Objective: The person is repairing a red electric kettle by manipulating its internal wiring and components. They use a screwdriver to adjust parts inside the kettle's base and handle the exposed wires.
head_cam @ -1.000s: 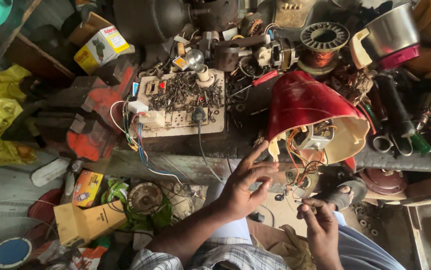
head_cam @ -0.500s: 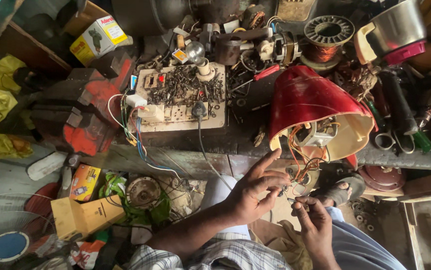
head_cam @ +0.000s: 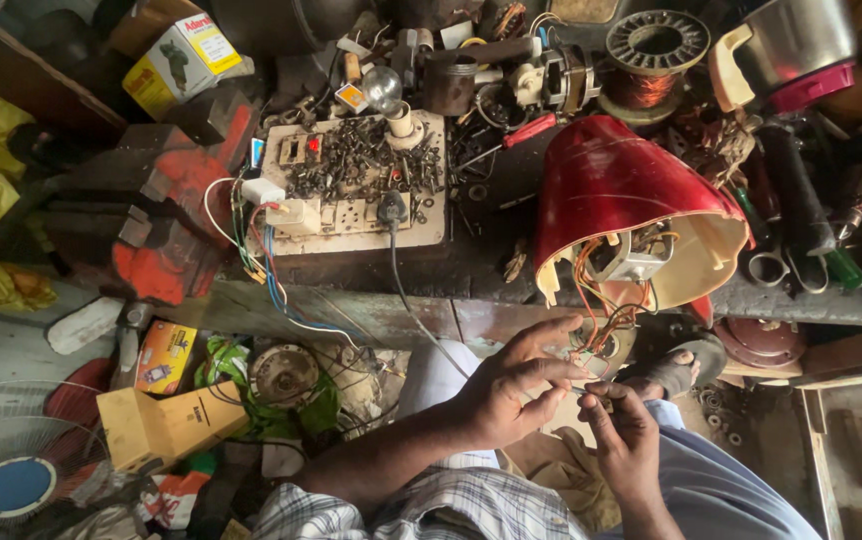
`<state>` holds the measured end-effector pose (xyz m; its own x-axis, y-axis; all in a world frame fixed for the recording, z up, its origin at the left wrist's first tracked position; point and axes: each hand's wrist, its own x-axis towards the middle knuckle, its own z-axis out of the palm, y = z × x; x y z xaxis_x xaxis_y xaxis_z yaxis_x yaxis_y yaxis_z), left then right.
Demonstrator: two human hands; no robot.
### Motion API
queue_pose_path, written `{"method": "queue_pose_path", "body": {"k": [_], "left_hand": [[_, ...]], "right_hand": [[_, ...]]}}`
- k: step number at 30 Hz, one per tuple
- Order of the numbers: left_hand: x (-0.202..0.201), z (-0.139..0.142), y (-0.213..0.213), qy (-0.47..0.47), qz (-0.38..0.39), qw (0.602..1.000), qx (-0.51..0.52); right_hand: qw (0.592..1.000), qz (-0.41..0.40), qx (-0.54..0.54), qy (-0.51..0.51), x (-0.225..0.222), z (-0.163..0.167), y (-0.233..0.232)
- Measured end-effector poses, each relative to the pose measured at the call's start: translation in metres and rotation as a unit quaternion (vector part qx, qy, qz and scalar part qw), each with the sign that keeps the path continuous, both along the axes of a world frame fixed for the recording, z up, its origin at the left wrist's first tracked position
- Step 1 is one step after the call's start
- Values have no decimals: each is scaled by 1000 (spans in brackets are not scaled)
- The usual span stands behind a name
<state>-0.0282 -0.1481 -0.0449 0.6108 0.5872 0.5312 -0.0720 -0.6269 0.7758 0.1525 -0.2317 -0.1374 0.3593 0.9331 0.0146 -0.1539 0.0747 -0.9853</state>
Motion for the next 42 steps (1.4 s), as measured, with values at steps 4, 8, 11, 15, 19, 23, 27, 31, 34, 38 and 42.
{"method": "queue_pose_path", "body": {"k": [4,8,11,15,19,23,27,31,34,38,42], "left_hand": [[-1,1,0,13,-3,999,32],[0,1,-1,10,-8,1000,17],[1,-1,0,13,-3,1000,27],[0,-6,3,24,-9,1000,11],[-7,-14,9,-4,29,997,68],[-12,-21,9,-3,50,996,76],[-9,-32,8,-17,29,998,61],[-4,-48,5,-10,-3,1000,18],[-1,-59,4,-3,-1,1000,19],[1,-68,5,33,-1,999,5],[1,-70,7,41,5,999,20]], "right_hand": [[1000,6,8,4,-1,0,-1],[1000,7,11,-2,-3,2,-1],[1000,5,15,-5,-3,3,-1],[1000,-3,-7,-21,-3,1,-2],[998,-11,35,-48,-10,-3,-1],[999,-8,19,35,-17,-4,-4],[999,3,18,37,-18,-4,-4],[999,0,11,34,-17,-5,-5],[999,5,17,50,-17,-5,-4],[999,1,15,30,-16,-3,-4],[999,5,14,42,-16,-2,-4]]}}
